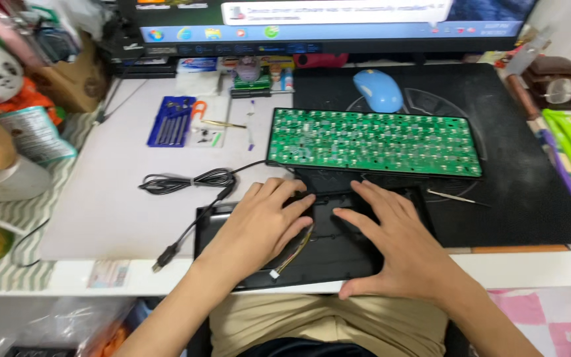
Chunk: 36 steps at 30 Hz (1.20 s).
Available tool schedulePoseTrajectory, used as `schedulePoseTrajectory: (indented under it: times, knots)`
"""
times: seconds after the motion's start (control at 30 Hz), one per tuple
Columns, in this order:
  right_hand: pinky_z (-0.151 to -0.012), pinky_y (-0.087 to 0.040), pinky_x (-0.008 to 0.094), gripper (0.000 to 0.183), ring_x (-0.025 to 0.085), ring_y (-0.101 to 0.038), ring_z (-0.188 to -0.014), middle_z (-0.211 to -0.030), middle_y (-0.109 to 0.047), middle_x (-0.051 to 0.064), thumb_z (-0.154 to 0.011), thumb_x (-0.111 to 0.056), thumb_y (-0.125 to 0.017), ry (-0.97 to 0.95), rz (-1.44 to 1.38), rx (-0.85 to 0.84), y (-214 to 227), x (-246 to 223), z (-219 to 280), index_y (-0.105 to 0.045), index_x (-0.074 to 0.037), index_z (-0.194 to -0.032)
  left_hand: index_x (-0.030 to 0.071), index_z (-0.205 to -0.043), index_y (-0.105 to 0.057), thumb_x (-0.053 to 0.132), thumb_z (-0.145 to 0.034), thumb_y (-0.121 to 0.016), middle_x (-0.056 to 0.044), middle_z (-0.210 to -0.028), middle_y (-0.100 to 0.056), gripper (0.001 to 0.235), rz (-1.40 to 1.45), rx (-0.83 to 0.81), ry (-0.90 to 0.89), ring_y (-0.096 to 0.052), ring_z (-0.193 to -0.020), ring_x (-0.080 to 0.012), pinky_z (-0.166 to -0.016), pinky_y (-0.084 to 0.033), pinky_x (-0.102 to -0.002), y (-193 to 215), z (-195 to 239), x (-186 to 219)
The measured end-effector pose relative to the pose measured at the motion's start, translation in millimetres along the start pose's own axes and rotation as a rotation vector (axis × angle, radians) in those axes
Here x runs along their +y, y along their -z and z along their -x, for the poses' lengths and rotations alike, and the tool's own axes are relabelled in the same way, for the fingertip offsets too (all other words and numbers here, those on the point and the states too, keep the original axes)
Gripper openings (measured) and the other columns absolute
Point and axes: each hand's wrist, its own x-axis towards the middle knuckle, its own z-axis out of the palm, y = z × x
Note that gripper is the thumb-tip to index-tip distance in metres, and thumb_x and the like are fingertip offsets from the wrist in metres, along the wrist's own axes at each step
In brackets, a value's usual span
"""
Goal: The person disassembles the outer case of a mechanical keyboard, handles the internal circuit board and cables, and connects a wire to a white plastic port on the board.
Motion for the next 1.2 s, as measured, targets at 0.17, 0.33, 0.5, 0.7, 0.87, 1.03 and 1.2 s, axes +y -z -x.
schedulePoseTrajectory:
  times: [0.17, 0.33, 0.5, 0.7, 0.87, 1.03, 1.2]
  knots:
    - [-0.116, -0.027, 0.058, 0.109, 0.041, -0.031, -0.152, -0.165, -0.03, 0.024, -0.068, -0.08, -0.077, -0.035, -0.06, 0.003, 1.1, 1.6, 2.3, -0.045, -0.02, -0.153, 0.001, -0.127, -0.066, 0.026, -0.104, -0.057, -0.013, -0.126, -0.063, 0.035, 0.001, 0.02, -0.003, -0.056, -0.106, -0.0327, -0.083, -0.046, -0.045, -4.4, -7.8, 8.9]
    - [-0.117, -0.03, 0.055, 0.084, 0.039, -0.039, -0.149, -0.159, -0.04, 0.021, -0.084, -0.063, -0.07, -0.047, -0.152, 0.112, 1.5, 1.7, 4.3, -0.048, -0.014, -0.148, -0.001, -0.135, -0.06, 0.025, -0.104, -0.055, -0.015, -0.13, -0.061, 0.041, 0.076, -0.003, 0.052, -0.054, -0.11, -0.0337, -0.09, -0.046, -0.046, -7.5, -3.0, 7.3]
    - [-0.112, -0.039, 0.044, 0.043, 0.029, -0.056, -0.131, -0.141, -0.058, 0.011, -0.092, -0.036, -0.071, -0.212, -0.218, 0.307, 7.7, -1.9, 4.3, -0.065, -0.012, -0.127, 0.002, -0.136, -0.06, 0.024, -0.104, -0.053, -0.014, -0.129, -0.058, 0.04, 0.194, -0.007, 0.114, -0.053, -0.108, -0.0343, -0.09, -0.042, -0.047, -7.1, -1.5, 8.3]
    - [-0.11, -0.042, 0.04, 0.035, 0.024, -0.061, -0.126, -0.132, -0.065, 0.008, -0.087, -0.025, -0.078, -0.26, -0.192, 0.356, 18.6, 4.4, 4.7, -0.069, -0.015, -0.119, 0.004, -0.146, -0.053, 0.029, -0.106, -0.05, -0.016, -0.131, -0.05, 0.047, 0.368, -0.101, 0.154, -0.053, -0.112, -0.0367, -0.095, -0.041, -0.047, -0.5, 2.8, 1.4]
    - [-0.112, -0.038, 0.043, 0.048, 0.025, -0.058, -0.132, -0.138, -0.061, 0.01, -0.081, -0.031, -0.081, -0.334, -0.112, 0.275, 57.8, 44.2, 7.8, -0.067, -0.016, -0.124, 0.006, -0.126, -0.062, 0.01, -0.099, -0.057, -0.014, -0.127, -0.057, 0.028, 0.362, 0.037, 0.064, -0.061, -0.113, -0.0313, -0.096, -0.048, -0.041, 21.9, 16.3, -17.6]
    - [-0.114, -0.034, 0.043, 0.072, 0.027, -0.051, -0.138, -0.147, -0.054, 0.013, -0.071, -0.039, -0.087, -0.253, -0.065, 0.152, 70.4, 89.6, -8.0, -0.058, -0.016, -0.133, 0.005, -0.108, -0.067, 0.009, -0.097, -0.062, -0.011, -0.11, -0.064, 0.012, 0.324, 0.064, 0.127, -0.067, -0.096, -0.028, -0.088, -0.053, -0.037, 59.3, 27.9, -38.6]
    - [-0.12, -0.021, 0.051, 0.099, 0.032, -0.032, -0.153, -0.154, -0.044, 0.018, -0.061, -0.052, -0.093, -0.197, -0.012, -0.146, 69.8, 120.9, -50.4, -0.048, -0.018, -0.142, 0.012, -0.069, -0.06, 0.016, -0.087, -0.08, 0.002, -0.073, -0.066, 0.027, 0.335, 0.102, 0.339, -0.063, -0.061, -0.0099, -0.061, -0.047, -0.025, 86.2, 48.4, -48.9]
